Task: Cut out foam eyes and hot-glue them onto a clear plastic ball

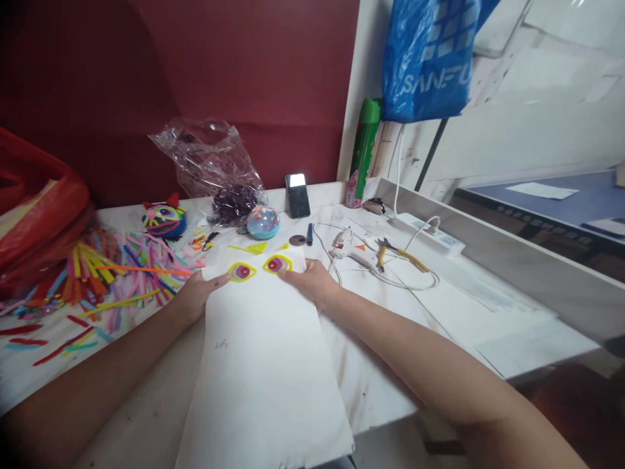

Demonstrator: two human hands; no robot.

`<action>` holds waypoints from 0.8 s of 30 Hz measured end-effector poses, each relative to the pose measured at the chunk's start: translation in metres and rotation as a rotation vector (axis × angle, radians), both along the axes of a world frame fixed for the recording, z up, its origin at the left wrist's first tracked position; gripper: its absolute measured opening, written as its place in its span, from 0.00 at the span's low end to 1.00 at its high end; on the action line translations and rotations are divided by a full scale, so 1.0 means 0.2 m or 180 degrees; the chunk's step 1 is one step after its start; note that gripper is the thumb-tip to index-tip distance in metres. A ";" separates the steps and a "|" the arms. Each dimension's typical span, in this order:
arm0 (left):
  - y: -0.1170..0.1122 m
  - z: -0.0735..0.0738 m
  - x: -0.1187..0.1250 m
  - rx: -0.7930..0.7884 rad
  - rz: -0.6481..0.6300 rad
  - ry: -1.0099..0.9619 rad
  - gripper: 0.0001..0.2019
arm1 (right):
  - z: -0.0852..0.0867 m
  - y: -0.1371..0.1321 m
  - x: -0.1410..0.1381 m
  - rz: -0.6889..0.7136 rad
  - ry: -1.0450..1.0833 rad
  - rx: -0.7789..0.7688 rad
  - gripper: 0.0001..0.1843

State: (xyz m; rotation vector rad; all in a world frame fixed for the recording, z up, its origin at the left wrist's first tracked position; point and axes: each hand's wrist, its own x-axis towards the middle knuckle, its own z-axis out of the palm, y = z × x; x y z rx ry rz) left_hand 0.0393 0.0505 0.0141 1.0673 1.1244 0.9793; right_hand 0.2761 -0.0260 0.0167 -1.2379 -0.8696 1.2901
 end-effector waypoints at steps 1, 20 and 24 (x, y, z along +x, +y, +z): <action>0.00 0.00 0.00 -0.0010 -0.0027 -0.0003 0.29 | 0.00 0.00 0.00 -0.0018 -0.0054 0.0037 0.18; -0.08 0.10 0.03 0.0076 0.0053 0.0709 0.19 | 0.01 -0.01 0.03 0.0199 -0.0053 0.0125 0.19; -0.04 0.07 0.00 0.0152 -0.0428 0.0451 0.23 | 0.03 -0.02 0.03 0.0040 0.0194 0.0064 0.13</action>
